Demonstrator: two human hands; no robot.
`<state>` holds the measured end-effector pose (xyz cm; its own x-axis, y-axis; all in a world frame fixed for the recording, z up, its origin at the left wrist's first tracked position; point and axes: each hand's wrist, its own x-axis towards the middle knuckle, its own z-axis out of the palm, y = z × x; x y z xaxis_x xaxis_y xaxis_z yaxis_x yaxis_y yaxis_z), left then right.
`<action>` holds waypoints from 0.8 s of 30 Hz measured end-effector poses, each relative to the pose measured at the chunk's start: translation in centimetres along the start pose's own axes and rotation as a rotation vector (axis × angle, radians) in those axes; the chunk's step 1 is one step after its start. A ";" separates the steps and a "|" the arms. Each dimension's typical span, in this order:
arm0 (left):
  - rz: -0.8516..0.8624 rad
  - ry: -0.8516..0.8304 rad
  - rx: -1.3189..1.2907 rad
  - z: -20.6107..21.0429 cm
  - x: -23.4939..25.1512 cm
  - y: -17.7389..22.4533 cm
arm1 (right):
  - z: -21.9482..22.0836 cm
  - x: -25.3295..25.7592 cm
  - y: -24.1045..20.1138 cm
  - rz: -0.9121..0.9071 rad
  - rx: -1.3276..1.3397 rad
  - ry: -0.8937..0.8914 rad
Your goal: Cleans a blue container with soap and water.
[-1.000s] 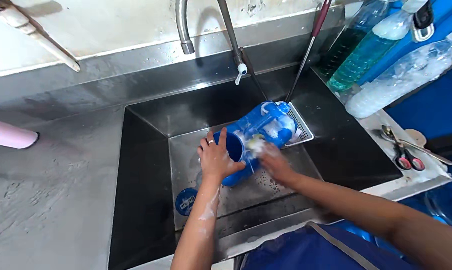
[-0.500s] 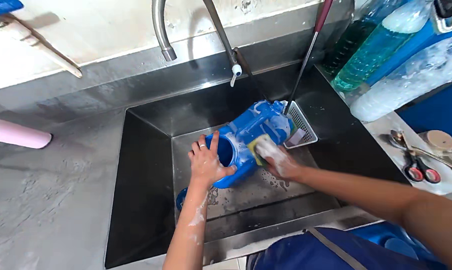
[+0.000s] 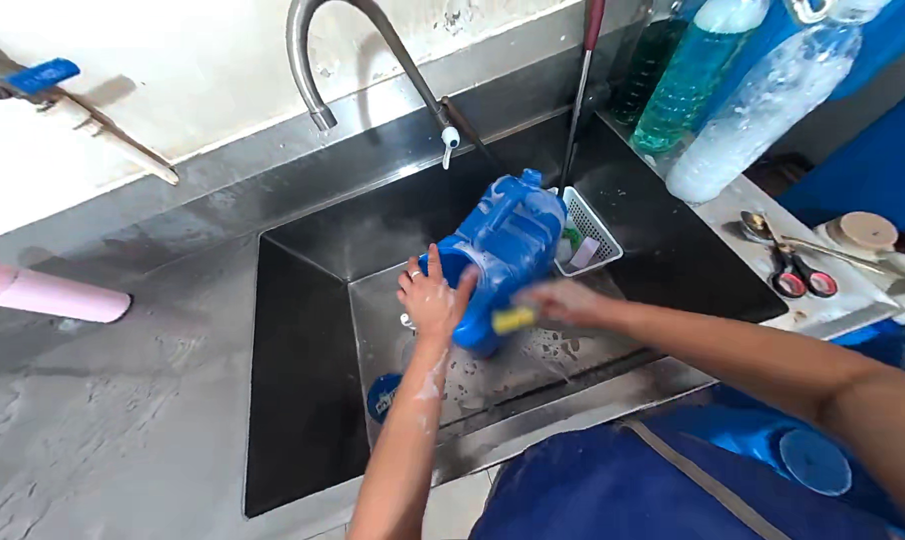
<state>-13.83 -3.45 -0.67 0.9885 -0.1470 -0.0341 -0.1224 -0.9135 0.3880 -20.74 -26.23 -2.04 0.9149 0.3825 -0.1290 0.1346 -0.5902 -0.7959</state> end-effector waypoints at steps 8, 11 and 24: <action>-0.156 -0.067 -0.394 -0.7 0.6 3.7 | 13.4 3.2 -7.7 0.205 0.413 0.272; -0.181 -0.103 -0.595 -1.0 0.5 2.1 | 7.6 3.0 -6.1 0.208 0.311 0.372; -0.295 -0.028 -1.066 6.7 -5.2 -3.1 | -2.7 13.8 -5.3 -0.079 -0.272 0.273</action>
<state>-19.18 -2.43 -7.86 0.9624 0.0016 -0.2716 0.2697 -0.1213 0.9553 -7.77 -19.72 2.00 0.9605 0.2522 0.1178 0.2707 -0.7478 -0.6062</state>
